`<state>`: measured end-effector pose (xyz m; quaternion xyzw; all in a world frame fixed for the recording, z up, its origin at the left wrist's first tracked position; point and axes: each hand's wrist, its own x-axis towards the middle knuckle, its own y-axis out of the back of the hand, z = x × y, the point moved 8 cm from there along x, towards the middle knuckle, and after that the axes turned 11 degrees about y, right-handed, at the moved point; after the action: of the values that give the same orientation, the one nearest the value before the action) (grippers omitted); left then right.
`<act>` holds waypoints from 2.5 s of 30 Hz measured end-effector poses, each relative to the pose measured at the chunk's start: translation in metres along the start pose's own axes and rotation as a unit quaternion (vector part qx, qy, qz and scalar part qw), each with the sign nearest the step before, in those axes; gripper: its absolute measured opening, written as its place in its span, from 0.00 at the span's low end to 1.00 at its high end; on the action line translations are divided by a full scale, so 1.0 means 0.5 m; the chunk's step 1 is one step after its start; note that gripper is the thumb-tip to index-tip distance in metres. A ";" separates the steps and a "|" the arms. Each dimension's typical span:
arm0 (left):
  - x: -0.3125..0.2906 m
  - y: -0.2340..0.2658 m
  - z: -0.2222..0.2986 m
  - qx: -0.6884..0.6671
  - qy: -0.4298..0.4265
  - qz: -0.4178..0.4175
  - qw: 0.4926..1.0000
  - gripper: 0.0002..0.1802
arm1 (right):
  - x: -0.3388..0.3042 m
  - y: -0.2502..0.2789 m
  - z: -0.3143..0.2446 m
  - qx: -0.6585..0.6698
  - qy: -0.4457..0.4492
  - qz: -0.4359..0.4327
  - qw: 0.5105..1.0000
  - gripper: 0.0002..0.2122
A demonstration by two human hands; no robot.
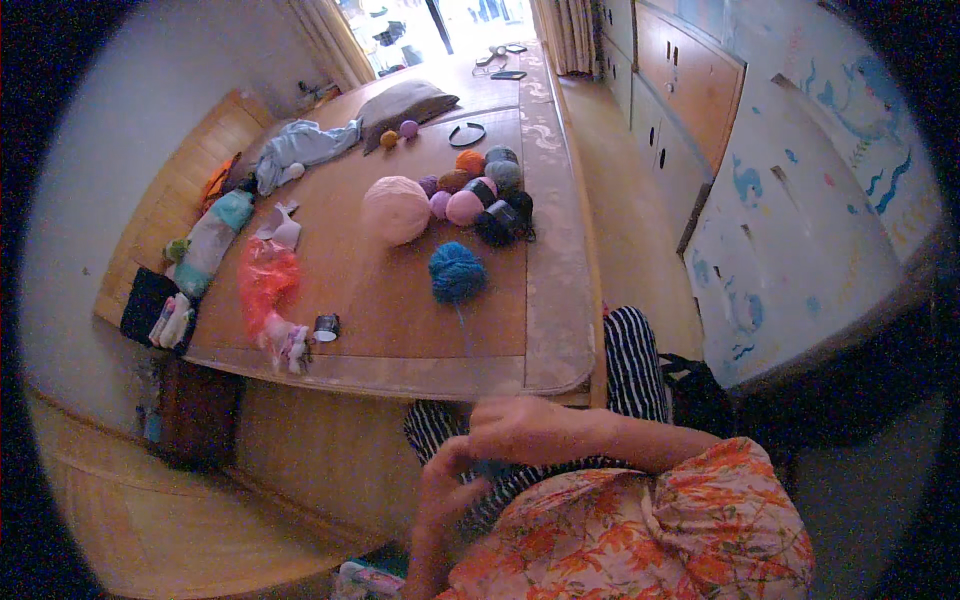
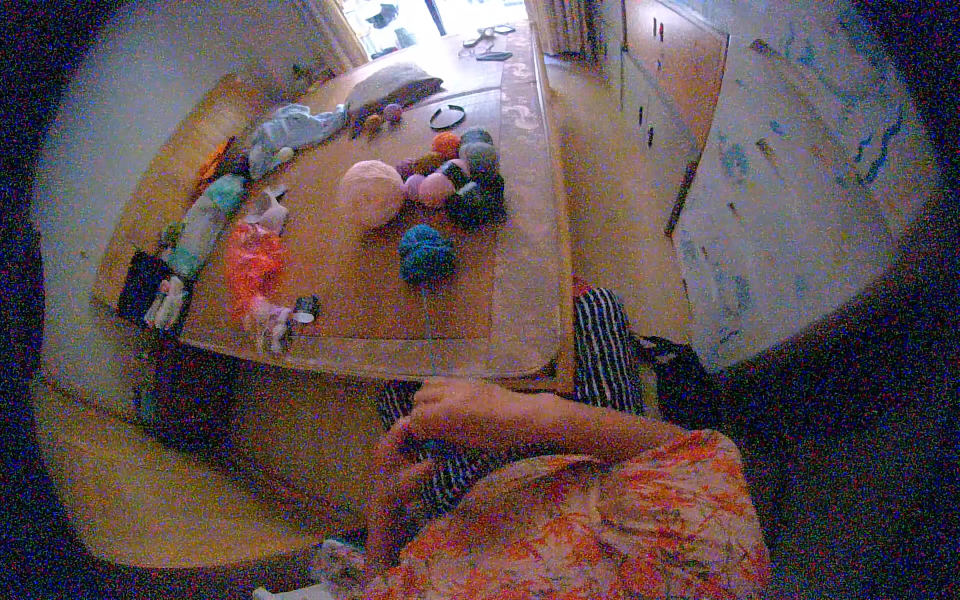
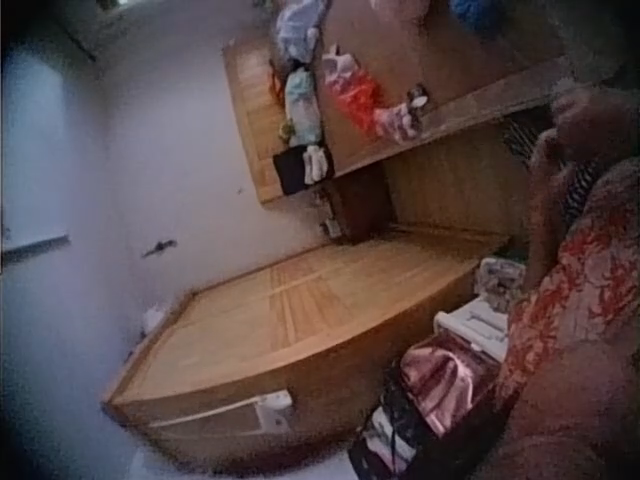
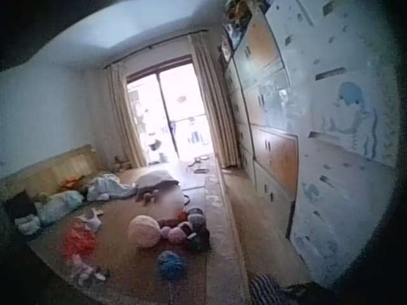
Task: The recorder is winding a ball of blue yarn while sitting in a bedroom.
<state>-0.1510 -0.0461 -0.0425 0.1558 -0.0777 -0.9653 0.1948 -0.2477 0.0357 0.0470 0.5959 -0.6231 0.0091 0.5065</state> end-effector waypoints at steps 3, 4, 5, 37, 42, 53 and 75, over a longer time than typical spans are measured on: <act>-0.026 -0.012 0.043 -0.148 -0.087 -0.022 0.985 0.20 | -0.039 -0.033 0.067 -0.029 -0.044 0.002 0.999 0.04; -0.021 0.009 0.039 -0.181 -0.085 0.037 0.979 0.20 | -0.054 -0.045 0.088 -0.076 -0.097 -0.013 0.992 0.03; -0.018 0.029 0.032 -0.213 -0.081 0.095 0.969 0.20 | -0.063 -0.060 0.085 -0.076 -0.098 -0.013 0.992 0.03; 0.018 0.012 -0.051 -0.229 -0.048 -0.019 0.972 0.26 | -0.066 -0.057 0.205 -0.184 -0.089 0.063 0.977 0.13; -0.019 0.005 0.059 -0.052 -0.154 -0.074 0.984 0.23 | -0.043 -0.050 0.293 -0.302 -0.089 0.011 0.949 0.19; -0.192 -0.021 0.210 -0.079 -0.213 -0.405 0.886 0.21 | 0.021 0.068 0.414 -0.397 -0.087 0.070 0.911 0.23; -0.044 -0.006 0.038 -0.011 -0.065 0.037 0.997 0.18 | 0.001 -0.034 0.029 -0.008 0.005 -0.001 1.000 0.04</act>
<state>-0.1390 -0.0328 -0.0191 0.0876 -0.0850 -0.9662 0.2271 -0.2437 0.0215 0.0304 0.5924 -0.6202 0.0060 0.5142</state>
